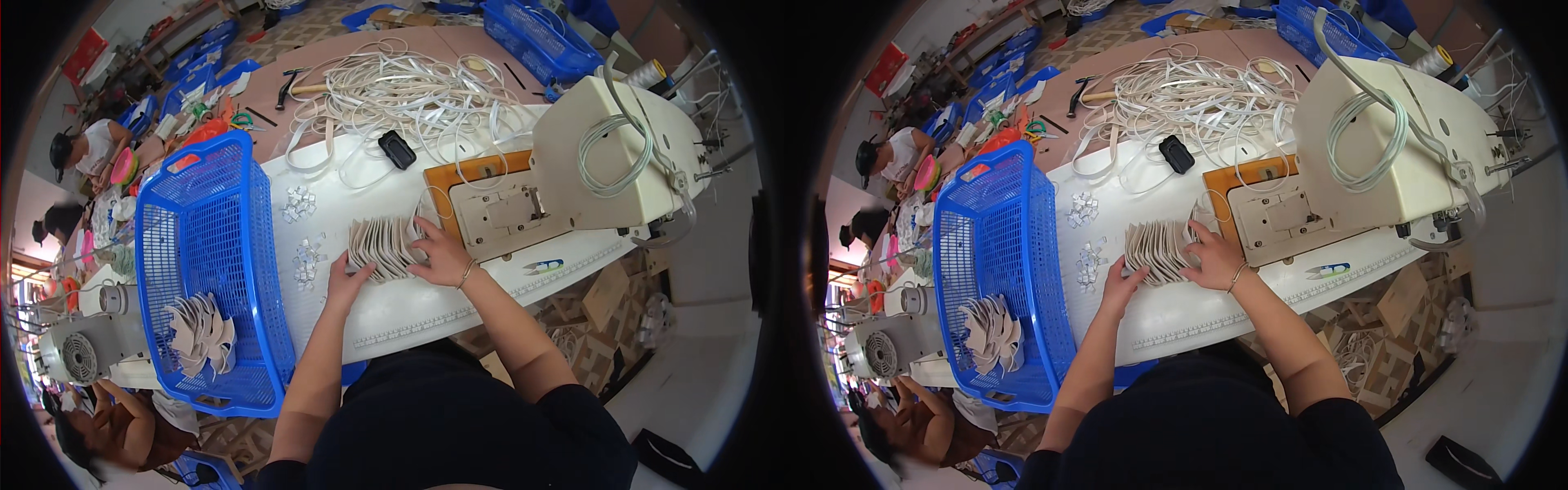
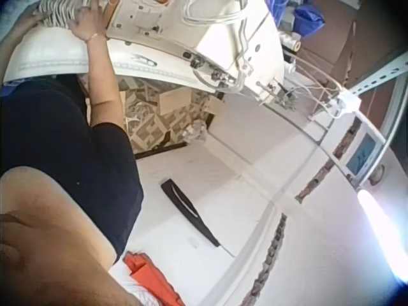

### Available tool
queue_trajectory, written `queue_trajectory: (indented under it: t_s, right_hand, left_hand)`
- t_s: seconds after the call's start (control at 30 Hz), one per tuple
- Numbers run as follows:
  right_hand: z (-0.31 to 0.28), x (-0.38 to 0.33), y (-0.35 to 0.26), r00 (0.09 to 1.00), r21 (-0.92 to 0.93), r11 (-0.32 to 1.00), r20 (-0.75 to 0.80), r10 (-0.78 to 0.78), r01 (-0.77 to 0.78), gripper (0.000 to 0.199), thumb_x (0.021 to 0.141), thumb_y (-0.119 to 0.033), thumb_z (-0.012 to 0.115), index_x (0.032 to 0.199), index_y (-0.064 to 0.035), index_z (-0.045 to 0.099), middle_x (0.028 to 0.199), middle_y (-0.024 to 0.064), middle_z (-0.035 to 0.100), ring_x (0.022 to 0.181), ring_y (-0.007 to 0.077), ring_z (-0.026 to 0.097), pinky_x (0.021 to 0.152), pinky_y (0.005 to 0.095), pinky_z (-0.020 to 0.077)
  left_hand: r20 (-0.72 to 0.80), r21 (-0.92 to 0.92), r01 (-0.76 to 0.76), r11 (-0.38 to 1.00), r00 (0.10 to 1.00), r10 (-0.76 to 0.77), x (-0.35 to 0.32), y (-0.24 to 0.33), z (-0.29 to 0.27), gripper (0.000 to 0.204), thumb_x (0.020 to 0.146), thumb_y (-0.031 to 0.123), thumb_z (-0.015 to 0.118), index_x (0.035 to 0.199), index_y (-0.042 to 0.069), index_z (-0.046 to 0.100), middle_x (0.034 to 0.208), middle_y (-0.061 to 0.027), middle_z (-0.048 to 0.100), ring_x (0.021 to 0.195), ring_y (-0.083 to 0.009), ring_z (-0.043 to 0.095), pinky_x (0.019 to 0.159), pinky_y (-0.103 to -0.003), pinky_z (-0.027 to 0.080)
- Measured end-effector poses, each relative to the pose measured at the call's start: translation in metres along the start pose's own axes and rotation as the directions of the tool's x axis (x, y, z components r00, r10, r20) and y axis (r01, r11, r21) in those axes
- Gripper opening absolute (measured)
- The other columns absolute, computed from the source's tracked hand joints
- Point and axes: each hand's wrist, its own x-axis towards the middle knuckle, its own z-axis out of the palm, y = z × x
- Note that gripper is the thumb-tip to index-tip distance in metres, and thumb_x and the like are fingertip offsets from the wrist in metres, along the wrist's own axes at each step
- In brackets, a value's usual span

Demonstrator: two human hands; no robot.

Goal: The person sorts white fabric pieces from a blue basket onto a table, then uses a sewing machine to stitch the edges of the pieces. The person trims excess threads with scissors and stacks the finished items.

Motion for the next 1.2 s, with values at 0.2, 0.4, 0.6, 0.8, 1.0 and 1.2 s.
queue_trajectory:
  t_s: [0.2,0.4,0.6,0.8,1.0,1.2]
  right_hand:
    - [0.004,-0.003,0.008,0.999,0.045,0.999,-0.041,0.003,-0.001,0.025,0.070,-0.014,0.067,0.093,-0.0055,0.062,0.135,0.0171,0.033,0.107,0.0338,0.049,0.090,0.0375,0.0421]
    - [0.014,-0.004,0.007,0.973,-0.017,0.994,-0.205,-0.105,0.104,0.015,0.070,-0.008,0.063,0.085,-0.0122,0.063,0.137,0.0132,0.032,0.107,0.0317,0.048,0.085,0.0395,0.0426]
    - [0.027,-0.006,0.005,0.972,-0.041,0.998,-0.227,-0.065,0.057,0.018,0.067,-0.022,0.068,0.082,-0.0133,0.065,0.138,0.0109,0.031,0.115,0.0294,0.040,0.088,0.0443,0.0369]
    - [0.023,-0.005,-0.005,0.983,-0.038,0.999,-0.182,0.006,-0.013,0.028,0.064,-0.028,0.071,0.084,-0.0102,0.065,0.139,0.0104,0.031,0.119,0.0284,0.035,0.093,0.0445,0.0322]
    - [0.026,-0.004,-0.002,0.980,-0.026,1.000,-0.197,0.007,-0.012,0.022,0.065,-0.021,0.069,0.083,-0.0102,0.064,0.139,0.0107,0.030,0.118,0.0289,0.037,0.092,0.0439,0.0336]
    - [0.028,0.002,-0.003,0.963,0.004,0.998,-0.262,-0.061,0.065,0.016,0.066,-0.008,0.062,0.080,-0.0138,0.064,0.136,0.0116,0.034,0.115,0.0312,0.041,0.090,0.0427,0.0379]
  left_hand:
    - [0.004,0.005,-0.010,1.000,1.000,0.010,0.000,-0.006,0.001,0.057,0.072,0.030,0.070,0.121,0.009,0.050,0.102,-0.0008,0.056,0.071,-0.0111,0.051,0.060,-0.025,0.041]
    - [0.061,-0.041,0.057,0.998,0.997,-0.054,-0.005,0.005,-0.003,0.060,0.072,0.021,0.071,0.124,0.004,0.047,0.116,-0.0133,0.045,0.086,-0.0214,0.057,0.073,-0.030,0.049]
    - [0.082,-0.061,0.048,0.997,0.996,-0.043,-0.004,0.001,-0.005,0.057,0.074,0.017,0.068,0.124,0.005,0.046,0.117,-0.0126,0.045,0.085,-0.0204,0.057,0.074,-0.030,0.048]
    - [0.085,-0.066,0.052,0.996,0.995,-0.047,-0.007,0.004,-0.005,0.057,0.074,0.017,0.068,0.124,0.005,0.046,0.117,-0.0121,0.047,0.086,-0.0201,0.056,0.075,-0.029,0.048]
    - [0.067,-0.068,0.053,0.996,0.997,-0.049,-0.007,0.005,-0.005,0.058,0.073,0.018,0.069,0.124,0.005,0.046,0.117,-0.0125,0.047,0.086,-0.0197,0.056,0.076,-0.030,0.047]
    - [0.088,-0.067,0.047,0.997,0.995,-0.041,-0.005,0.001,-0.005,0.058,0.073,0.018,0.069,0.125,0.005,0.046,0.117,-0.0125,0.047,0.085,-0.0193,0.056,0.075,-0.029,0.047]
